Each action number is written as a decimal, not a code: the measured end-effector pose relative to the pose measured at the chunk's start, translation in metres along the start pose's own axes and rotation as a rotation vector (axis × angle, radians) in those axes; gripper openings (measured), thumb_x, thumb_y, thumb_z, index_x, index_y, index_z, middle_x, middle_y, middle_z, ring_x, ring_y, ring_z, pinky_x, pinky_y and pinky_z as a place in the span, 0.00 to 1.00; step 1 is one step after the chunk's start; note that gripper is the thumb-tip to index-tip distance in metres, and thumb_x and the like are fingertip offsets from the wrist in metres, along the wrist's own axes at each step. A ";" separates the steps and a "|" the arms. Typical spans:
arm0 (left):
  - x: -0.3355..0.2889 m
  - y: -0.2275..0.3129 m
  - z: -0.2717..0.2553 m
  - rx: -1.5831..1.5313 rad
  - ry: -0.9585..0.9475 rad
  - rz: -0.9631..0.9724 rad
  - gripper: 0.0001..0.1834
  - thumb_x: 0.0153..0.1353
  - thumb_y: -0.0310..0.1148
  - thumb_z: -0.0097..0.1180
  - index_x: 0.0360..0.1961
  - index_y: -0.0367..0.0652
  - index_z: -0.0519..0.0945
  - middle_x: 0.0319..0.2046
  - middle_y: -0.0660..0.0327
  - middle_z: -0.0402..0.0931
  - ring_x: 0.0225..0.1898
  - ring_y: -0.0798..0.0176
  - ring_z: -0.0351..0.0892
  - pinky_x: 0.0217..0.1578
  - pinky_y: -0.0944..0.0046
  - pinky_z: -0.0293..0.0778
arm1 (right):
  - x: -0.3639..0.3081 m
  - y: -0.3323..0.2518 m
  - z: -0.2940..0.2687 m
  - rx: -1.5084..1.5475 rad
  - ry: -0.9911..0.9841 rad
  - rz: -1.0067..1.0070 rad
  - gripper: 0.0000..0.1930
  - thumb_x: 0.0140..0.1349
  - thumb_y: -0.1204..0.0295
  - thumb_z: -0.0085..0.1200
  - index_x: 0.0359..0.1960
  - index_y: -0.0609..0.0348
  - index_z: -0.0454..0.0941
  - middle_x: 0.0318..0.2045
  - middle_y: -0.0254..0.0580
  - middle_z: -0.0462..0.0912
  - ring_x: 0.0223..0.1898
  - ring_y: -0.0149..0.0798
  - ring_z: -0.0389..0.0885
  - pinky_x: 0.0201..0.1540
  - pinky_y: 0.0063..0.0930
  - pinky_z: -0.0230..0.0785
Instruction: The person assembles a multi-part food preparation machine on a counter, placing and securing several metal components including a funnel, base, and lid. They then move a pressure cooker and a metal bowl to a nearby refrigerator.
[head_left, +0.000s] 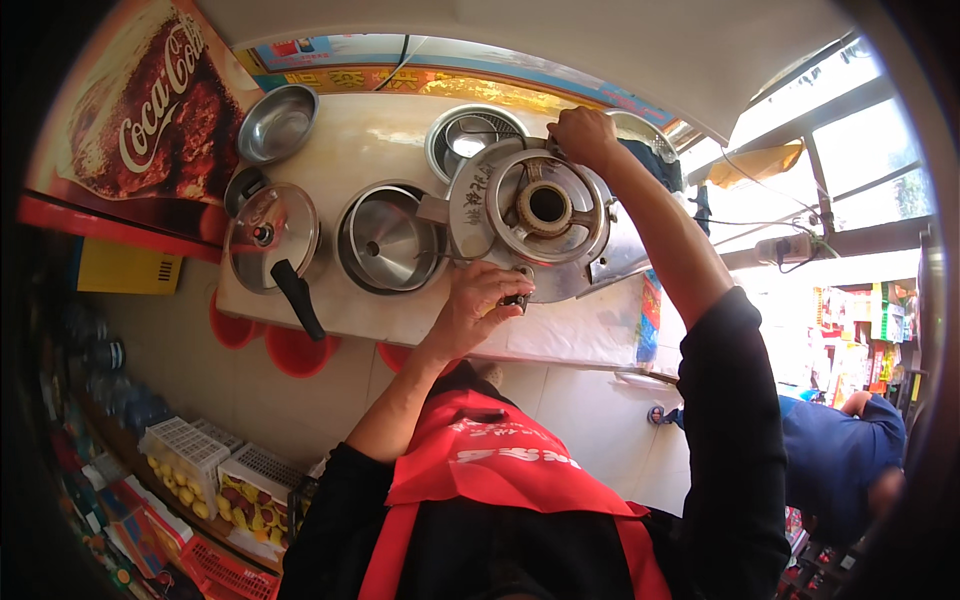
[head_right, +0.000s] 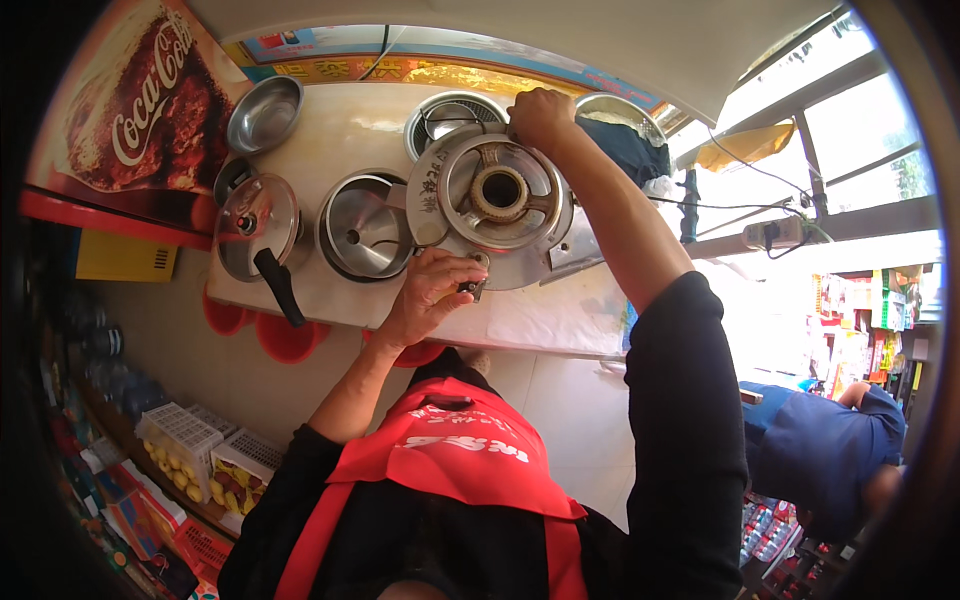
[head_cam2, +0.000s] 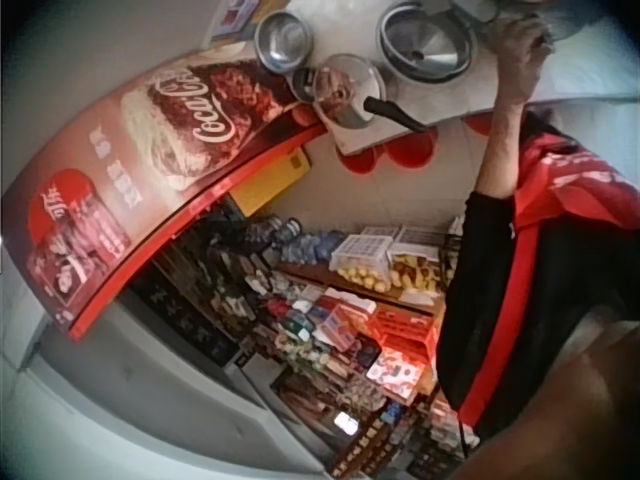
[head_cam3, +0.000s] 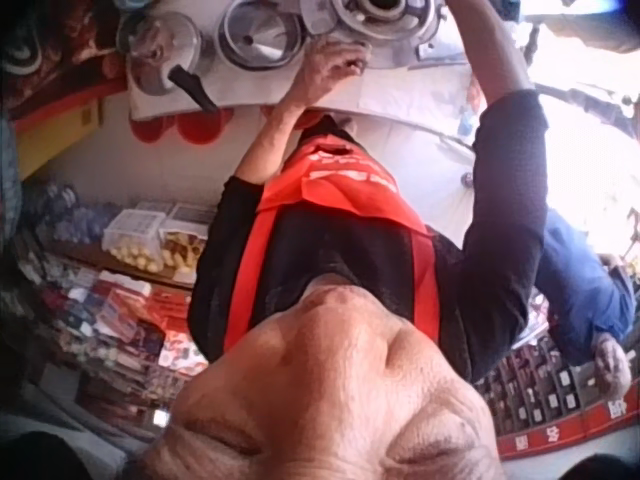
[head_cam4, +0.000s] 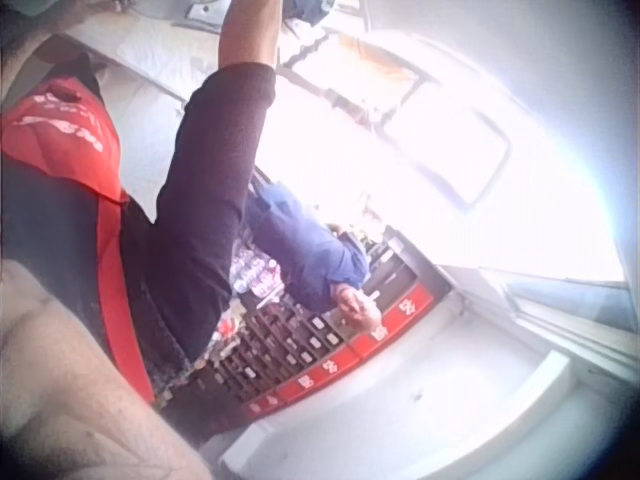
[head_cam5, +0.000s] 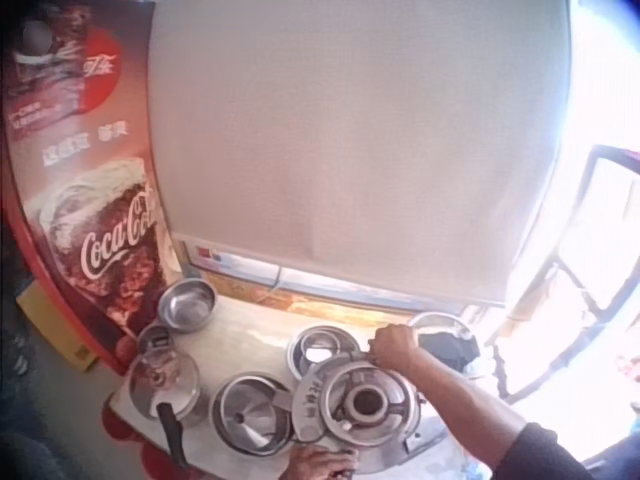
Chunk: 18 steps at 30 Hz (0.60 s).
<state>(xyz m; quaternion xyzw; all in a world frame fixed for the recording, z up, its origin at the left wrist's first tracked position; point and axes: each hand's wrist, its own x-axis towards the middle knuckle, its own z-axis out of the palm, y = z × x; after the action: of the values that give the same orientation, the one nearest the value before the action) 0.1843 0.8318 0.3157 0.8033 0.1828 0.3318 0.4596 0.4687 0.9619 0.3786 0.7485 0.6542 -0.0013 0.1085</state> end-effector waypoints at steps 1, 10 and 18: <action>0.000 0.000 0.000 -0.002 0.010 0.009 0.18 0.59 0.42 0.62 0.47 0.46 0.83 0.49 0.65 0.81 0.49 0.60 0.70 0.56 0.60 0.60 | -0.002 -0.002 0.002 0.043 0.030 0.033 0.18 0.65 0.58 0.45 0.37 0.56 0.84 0.40 0.49 0.85 0.44 0.50 0.84 0.46 0.45 0.76; -0.001 0.001 0.000 -0.010 0.006 -0.003 0.17 0.60 0.43 0.61 0.47 0.47 0.83 0.48 0.65 0.81 0.48 0.59 0.70 0.55 0.60 0.60 | 0.009 0.012 0.022 0.184 0.017 0.084 0.18 0.65 0.59 0.47 0.41 0.59 0.83 0.42 0.51 0.84 0.47 0.52 0.82 0.49 0.45 0.75; -0.004 -0.001 0.001 0.020 0.015 0.001 0.18 0.60 0.44 0.60 0.49 0.47 0.83 0.48 0.66 0.80 0.49 0.60 0.70 0.56 0.59 0.59 | -0.003 0.043 0.006 -0.019 0.537 -0.497 0.18 0.58 0.59 0.59 0.47 0.53 0.75 0.40 0.41 0.78 0.45 0.45 0.77 0.46 0.42 0.69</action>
<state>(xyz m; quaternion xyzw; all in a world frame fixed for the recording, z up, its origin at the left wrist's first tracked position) 0.1821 0.8292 0.3134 0.8054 0.1891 0.3361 0.4501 0.5117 0.9531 0.3804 0.5391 0.8214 0.1749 -0.0639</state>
